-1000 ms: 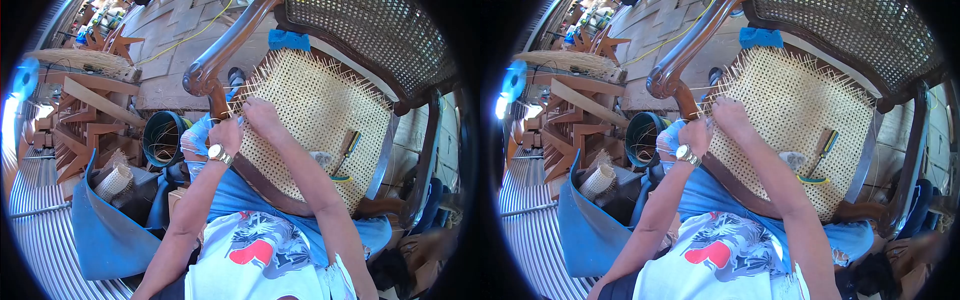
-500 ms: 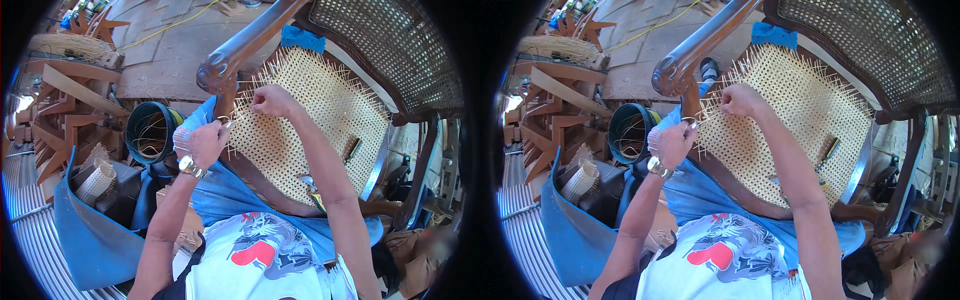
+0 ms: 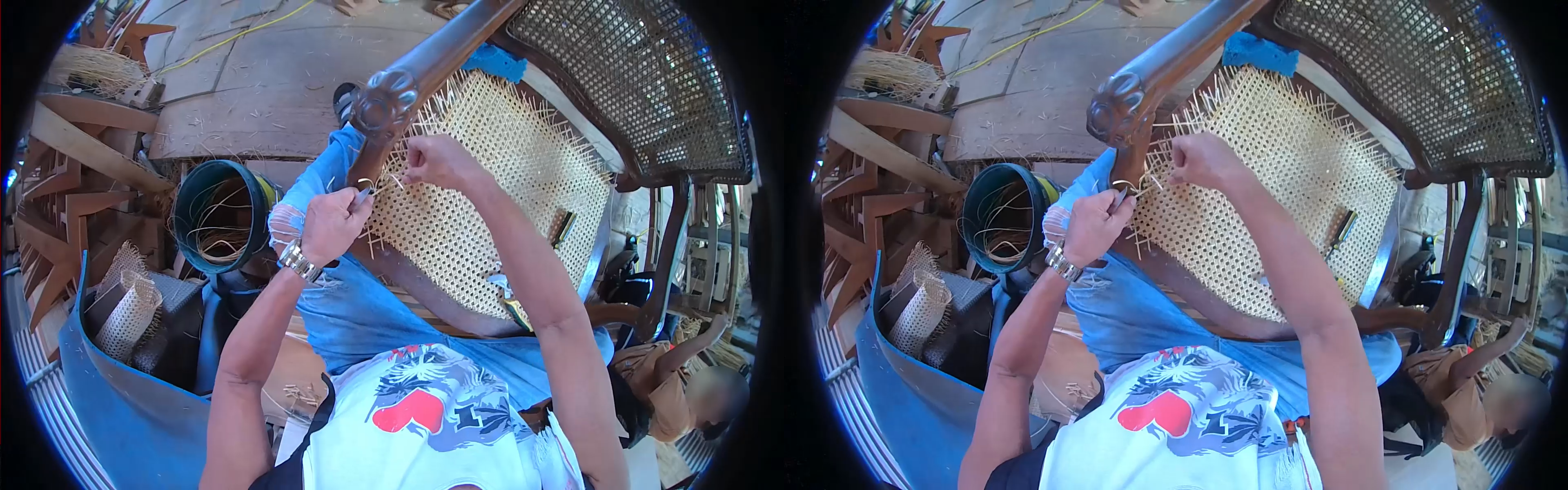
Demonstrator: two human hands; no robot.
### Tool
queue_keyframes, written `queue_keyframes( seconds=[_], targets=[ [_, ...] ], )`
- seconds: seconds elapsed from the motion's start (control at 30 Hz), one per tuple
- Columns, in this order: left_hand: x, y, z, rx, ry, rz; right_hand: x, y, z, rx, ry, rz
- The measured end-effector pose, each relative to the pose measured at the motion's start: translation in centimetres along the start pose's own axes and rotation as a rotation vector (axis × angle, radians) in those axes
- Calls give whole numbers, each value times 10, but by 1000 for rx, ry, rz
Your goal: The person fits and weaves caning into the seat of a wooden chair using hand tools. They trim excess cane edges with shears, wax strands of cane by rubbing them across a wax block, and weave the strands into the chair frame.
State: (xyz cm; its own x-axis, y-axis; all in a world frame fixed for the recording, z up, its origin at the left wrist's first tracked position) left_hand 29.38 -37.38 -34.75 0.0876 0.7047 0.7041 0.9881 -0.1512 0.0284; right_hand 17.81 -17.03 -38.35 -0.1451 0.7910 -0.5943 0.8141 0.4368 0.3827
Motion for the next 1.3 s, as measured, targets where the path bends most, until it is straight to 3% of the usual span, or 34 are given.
queue_keyframes(
  seconds=[0.13, 0.17, 0.27, 0.47, 0.57, 0.67, 0.73, 0.8, 0.9, 1.03, 1.13, 1.3],
  targets=[
    [10, 3, 9, 127, 22, 119, -12, 2, 7, 190, 292, -242],
    [15, 3, 15, 151, 32, 116, -10, -2, 11, 199, 356, -386],
    [35, -2, 23, 208, 34, 104, -12, -3, 8, 157, 427, -475],
    [49, -12, 25, 196, -20, 95, -16, 9, 14, 276, 462, -313],
    [47, -12, 24, 191, -54, 119, -11, 21, 20, 424, 308, -346],
    [54, 10, -3, 64, -57, -28, -5, 51, 34, 558, 217, -249],
    [60, 37, -26, 141, 8, -82, -12, 91, 58, 681, 301, -184],
    [54, 62, -36, 177, 50, -157, -16, 137, 91, 471, 257, -237],
    [34, 90, -32, 162, 91, -308, -7, 176, 94, 341, 201, -246],
    [56, 87, 4, 14, 224, -317, 13, 153, 50, 603, 269, -9],
    [60, 63, 46, 68, 45, 102, 17, 131, 57, 401, 467, -69],
    [71, 12, 91, 1, -236, 104, 25, 125, 50, 478, 386, -122]
  ],
)
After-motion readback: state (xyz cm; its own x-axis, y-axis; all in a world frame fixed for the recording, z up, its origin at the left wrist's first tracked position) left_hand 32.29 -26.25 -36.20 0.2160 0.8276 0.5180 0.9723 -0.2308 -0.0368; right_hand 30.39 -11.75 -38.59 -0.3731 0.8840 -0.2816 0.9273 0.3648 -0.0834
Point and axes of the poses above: each hand's wrist, its own y-axis away from the middle knuckle, its own z-axis out of the palm, x = y × z, the point moved 4 cm from there along -y, towards the middle knuckle, and after that the axes turned 7 degrees about z, right-handed, at the moved point
